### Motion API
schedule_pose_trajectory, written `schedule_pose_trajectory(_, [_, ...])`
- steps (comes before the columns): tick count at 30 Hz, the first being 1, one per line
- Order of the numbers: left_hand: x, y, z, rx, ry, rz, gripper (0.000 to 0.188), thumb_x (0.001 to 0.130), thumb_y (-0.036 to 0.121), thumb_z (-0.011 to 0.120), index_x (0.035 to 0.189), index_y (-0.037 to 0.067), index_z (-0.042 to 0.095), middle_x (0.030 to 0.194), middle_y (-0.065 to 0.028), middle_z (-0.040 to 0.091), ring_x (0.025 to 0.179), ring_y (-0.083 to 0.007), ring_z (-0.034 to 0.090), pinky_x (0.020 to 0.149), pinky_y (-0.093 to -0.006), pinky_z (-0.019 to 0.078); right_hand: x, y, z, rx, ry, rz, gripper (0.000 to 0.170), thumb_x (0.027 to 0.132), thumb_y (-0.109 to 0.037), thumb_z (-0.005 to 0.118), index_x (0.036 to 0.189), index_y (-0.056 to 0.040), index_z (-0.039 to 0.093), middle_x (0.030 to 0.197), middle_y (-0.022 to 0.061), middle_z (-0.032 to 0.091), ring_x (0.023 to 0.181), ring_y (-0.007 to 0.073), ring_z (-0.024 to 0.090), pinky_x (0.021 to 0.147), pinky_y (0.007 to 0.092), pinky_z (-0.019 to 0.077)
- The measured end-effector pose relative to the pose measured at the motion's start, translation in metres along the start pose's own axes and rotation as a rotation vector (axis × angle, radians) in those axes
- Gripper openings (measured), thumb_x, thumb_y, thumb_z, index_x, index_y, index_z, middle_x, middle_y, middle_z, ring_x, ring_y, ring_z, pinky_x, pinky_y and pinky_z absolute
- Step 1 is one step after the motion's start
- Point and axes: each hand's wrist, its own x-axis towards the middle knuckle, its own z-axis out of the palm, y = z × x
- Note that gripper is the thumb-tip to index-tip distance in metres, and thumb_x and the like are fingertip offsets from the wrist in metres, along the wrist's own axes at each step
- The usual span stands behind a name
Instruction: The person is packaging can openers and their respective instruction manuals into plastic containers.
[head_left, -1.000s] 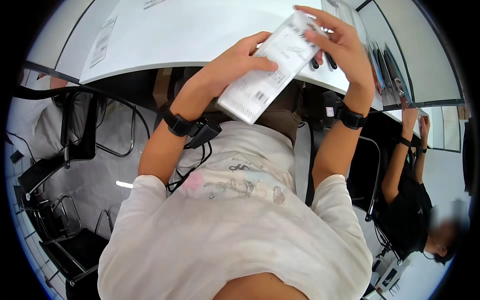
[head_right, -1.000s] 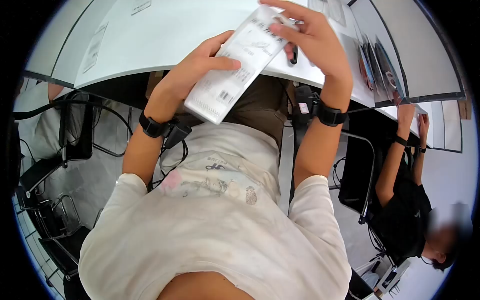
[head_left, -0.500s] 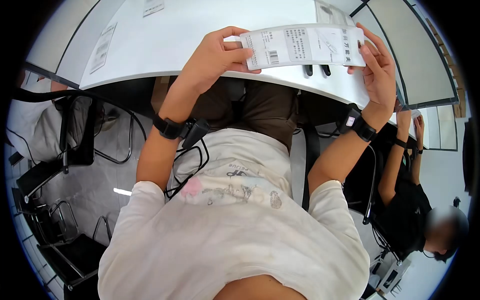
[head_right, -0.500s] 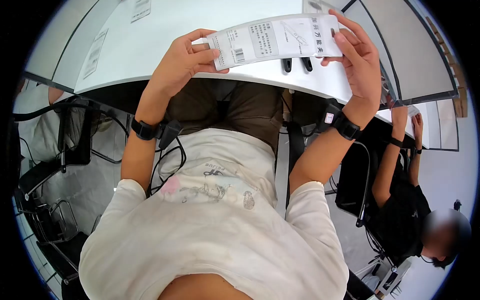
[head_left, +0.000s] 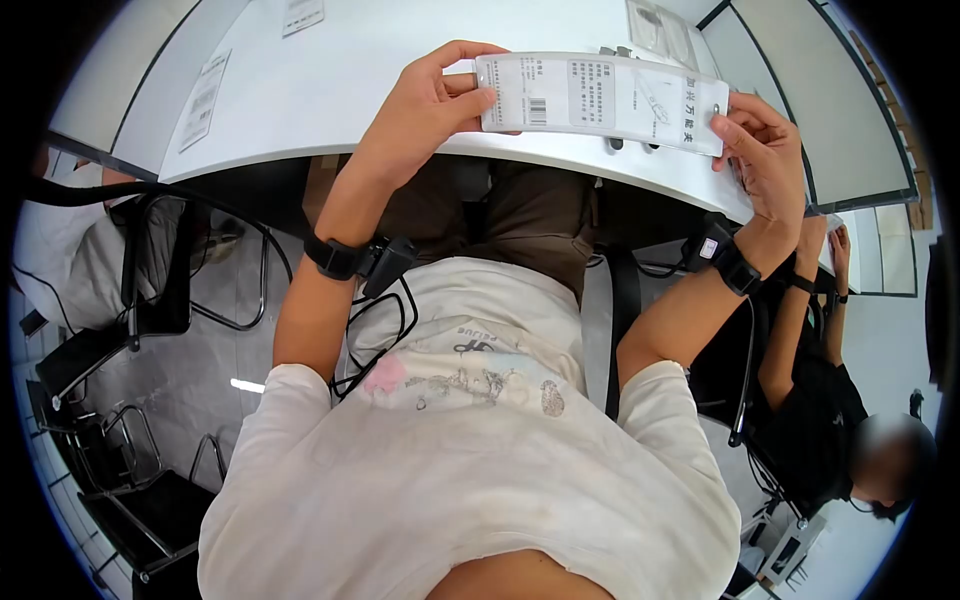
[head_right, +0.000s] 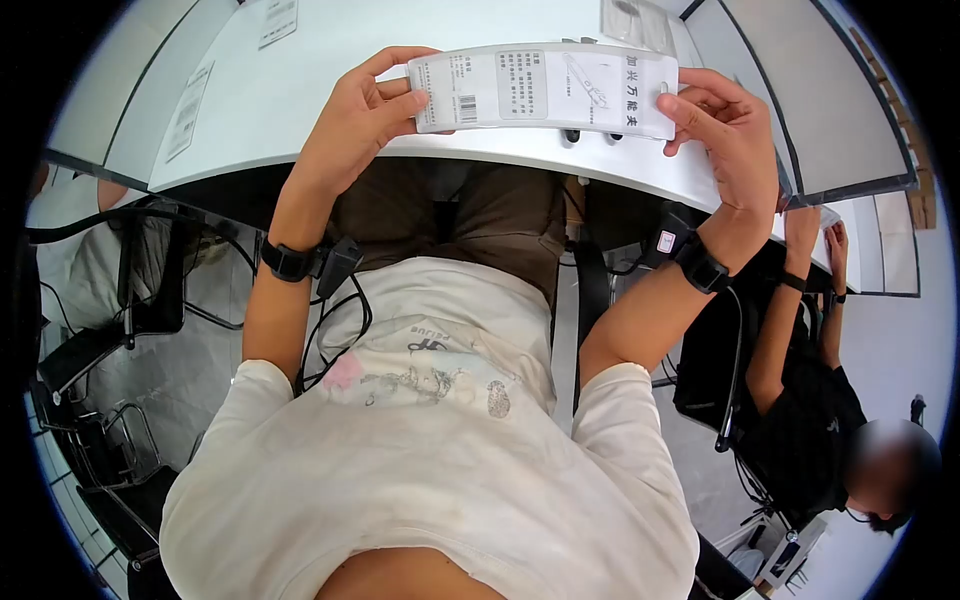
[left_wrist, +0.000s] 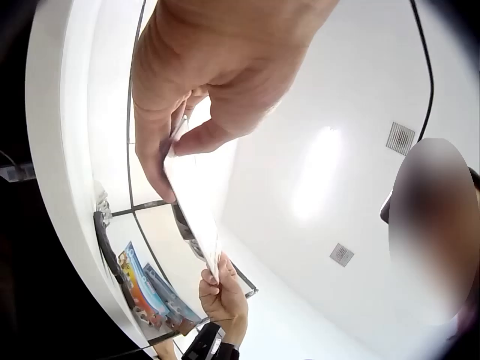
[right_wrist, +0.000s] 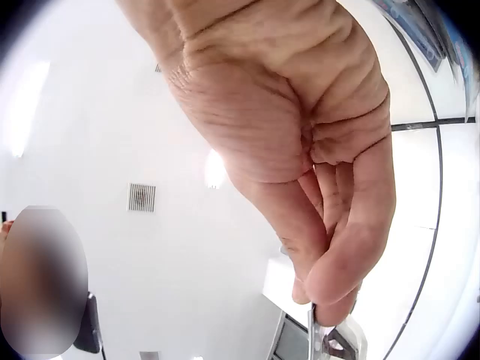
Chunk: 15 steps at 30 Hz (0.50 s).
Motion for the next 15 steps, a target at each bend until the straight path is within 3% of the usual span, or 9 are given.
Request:
schedule_pose_trajectory(2, [0.0,-0.002,-0.001,0.07,0.032,-0.035,0.043,0.096,0.005,0.06,0.138,0.002,0.052,0.106,-0.0166,0.07,0.098,-0.0185,0.068,0.091,-0.0335,0.058,0.0,-0.006,0.007,-0.157,0.038,0.026,0.031,0.081,-0.004,0.08,0.109,0.0054,0.07,0.081,0.0099,0.071,0.057,0.0127,0.061,0.05,0.0269,0.0519])
schedule_pose_trajectory(5, [0.0,-0.002,0.002,0.094,0.091,-0.055,0.046,0.094,0.002,0.056,0.139,0.004,0.052,0.104,-0.0127,0.068,0.098,-0.0155,0.065,0.088,-0.0285,0.0558,0.004,-0.005,0.017,-0.099,-0.023,-0.038,0.03,0.081,-0.005,0.08,0.108,0.0047,0.07,0.082,0.01,0.071,0.056,0.0119,0.06,0.048,0.0257,0.0501])
schedule_pose_trajectory(7, [0.001,0.005,0.006,0.144,0.11,-0.095,0.048,0.092,0.003,0.054,0.14,0.005,0.052,0.105,-0.012,0.067,0.099,-0.0146,0.064,0.086,-0.027,0.0548,0.002,-0.008,0.031,0.004,-0.173,-0.001,0.037,0.085,-0.009,0.076,0.119,0.0034,0.069,0.088,0.0106,0.072,0.055,0.0102,0.059,0.047,0.0226,0.0475])
schedule_pose_trajectory(9, [-0.002,0.008,0.006,0.2,0.144,-0.146,0.051,0.09,0.004,0.051,0.141,0.006,0.052,0.106,-0.0112,0.066,0.1,-0.0137,0.063,0.084,-0.0255,0.0538,0.002,-0.015,0.034,-0.067,-0.241,0.007,0.041,0.086,-0.011,0.076,0.125,0.0,0.068,0.092,0.0112,0.073,0.055,0.0089,0.058,0.047,0.0221,0.0472])
schedule_pose_trajectory(11, [-0.002,0.009,0.009,-0.055,0.125,-0.041,0.056,0.086,0.005,0.049,0.143,0.006,0.051,0.11,-0.0122,0.065,0.101,-0.0146,0.062,0.083,-0.027,0.0518,0.0,-0.012,0.033,-0.124,-0.322,-0.047,0.039,0.087,-0.009,0.075,0.125,-0.0032,0.07,0.092,0.0108,0.074,0.054,0.0071,0.056,0.047,0.0225,0.0485])
schedule_pose_trajectory(12, [-0.007,0.017,0.008,0.1,0.074,-0.087,0.059,0.091,0.014,0.045,0.149,0.008,0.042,0.115,-0.0162,0.063,0.104,-0.0203,0.063,0.089,-0.0358,0.0508,-0.004,-0.016,0.03,-0.175,-0.288,-0.096,0.037,0.087,-0.009,0.075,0.124,-0.0044,0.071,0.087,0.0082,0.072,0.054,0.0056,0.054,0.047,0.0215,0.0457])
schedule_pose_trajectory(13, [-0.006,0.02,0.012,0.098,0.06,-0.085,0.059,0.091,0.014,0.045,0.149,0.008,0.042,0.115,-0.0162,0.063,0.104,-0.0203,0.063,0.089,-0.0358,0.0508,-0.01,-0.02,0.025,-0.231,-0.246,-0.143,0.036,0.087,-0.009,0.075,0.123,-0.0057,0.072,0.081,0.0056,0.071,0.054,0.0041,0.051,0.047,0.0204,0.0429])
schedule_pose_trajectory(14, [-0.007,0.021,0.013,-0.144,-0.007,0.016,0.059,0.094,0.022,0.041,0.152,0.007,0.037,0.12,-0.0198,0.062,0.107,-0.0246,0.063,0.091,-0.0392,0.0495,-0.011,-0.026,0.019,-0.413,-0.22,-0.147,0.038,0.088,-0.008,0.074,0.125,-0.0092,0.072,0.073,0.0005,0.066,0.053,0.0029,0.047,0.047,0.0194,0.035])
schedule_pose_trajectory(15, [-0.007,0.024,0.016,-0.389,-0.081,0.119,0.061,0.098,0.029,0.036,0.154,0.007,0.031,0.124,-0.0234,0.061,0.109,-0.0289,0.063,0.092,-0.0425,0.0483,-0.022,-0.038,0.018,-0.403,-0.119,-0.167,0.038,0.086,-0.008,0.076,0.124,-0.012,0.073,0.069,-0.0026,0.061,0.054,0.0019,0.043,0.048,0.0197,0.0287])
